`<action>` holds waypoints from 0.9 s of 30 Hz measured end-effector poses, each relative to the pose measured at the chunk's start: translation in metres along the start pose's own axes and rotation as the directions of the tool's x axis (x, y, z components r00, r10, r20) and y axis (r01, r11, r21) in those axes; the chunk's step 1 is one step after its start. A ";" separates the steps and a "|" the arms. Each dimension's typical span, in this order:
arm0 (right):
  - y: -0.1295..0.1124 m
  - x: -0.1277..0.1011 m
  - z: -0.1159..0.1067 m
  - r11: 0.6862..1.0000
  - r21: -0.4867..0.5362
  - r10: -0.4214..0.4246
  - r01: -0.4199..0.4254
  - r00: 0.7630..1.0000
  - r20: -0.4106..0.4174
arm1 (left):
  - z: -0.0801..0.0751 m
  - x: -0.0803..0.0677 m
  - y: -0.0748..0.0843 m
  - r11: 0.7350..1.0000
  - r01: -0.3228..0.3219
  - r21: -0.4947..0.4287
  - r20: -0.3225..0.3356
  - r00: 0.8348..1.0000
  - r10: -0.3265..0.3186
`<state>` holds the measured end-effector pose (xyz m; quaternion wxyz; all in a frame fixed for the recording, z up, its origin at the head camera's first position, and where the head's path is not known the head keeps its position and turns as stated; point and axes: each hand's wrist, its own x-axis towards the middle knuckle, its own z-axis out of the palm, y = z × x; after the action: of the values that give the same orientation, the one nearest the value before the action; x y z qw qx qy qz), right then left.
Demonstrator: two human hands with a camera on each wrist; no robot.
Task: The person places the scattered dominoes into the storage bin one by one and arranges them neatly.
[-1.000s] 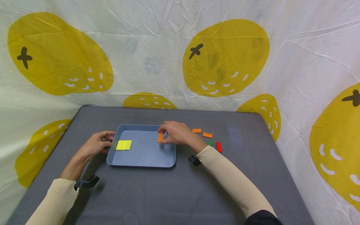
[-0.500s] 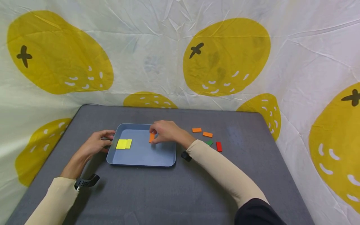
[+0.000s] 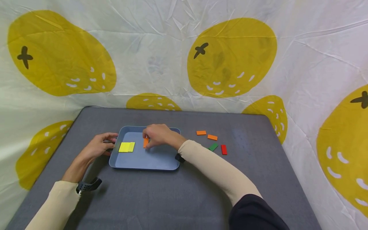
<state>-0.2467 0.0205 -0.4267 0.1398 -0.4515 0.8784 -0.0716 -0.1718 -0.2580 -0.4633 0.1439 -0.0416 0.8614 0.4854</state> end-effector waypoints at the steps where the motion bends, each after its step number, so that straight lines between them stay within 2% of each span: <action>1: -0.001 0.002 0.001 1.000 -0.002 -0.004 0.004 1.000 0.001 | 0.000 0.000 0.000 1.000 0.004 0.001 -0.001 1.000 -0.004; 9: -0.005 0.019 0.006 1.000 -0.019 -0.019 0.019 1.000 0.008 | 0.001 0.003 0.000 0.999 0.042 0.005 -0.005 0.999 -0.042; 18: -0.014 0.030 0.016 0.998 -0.056 -0.017 0.019 0.999 0.028 | 0.000 0.003 -0.001 1.000 0.024 0.011 -0.001 1.000 -0.024; 27: -0.019 0.039 0.023 0.997 -0.075 0.004 -0.003 1.000 0.011 | -0.001 0.003 0.000 0.999 0.034 -0.003 0.003 0.999 -0.034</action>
<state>-0.2462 -0.0220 -0.4503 0.1276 -0.4554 0.8804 -0.0359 -0.1751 -0.2585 -0.4639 0.1533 -0.0558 0.8596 0.4842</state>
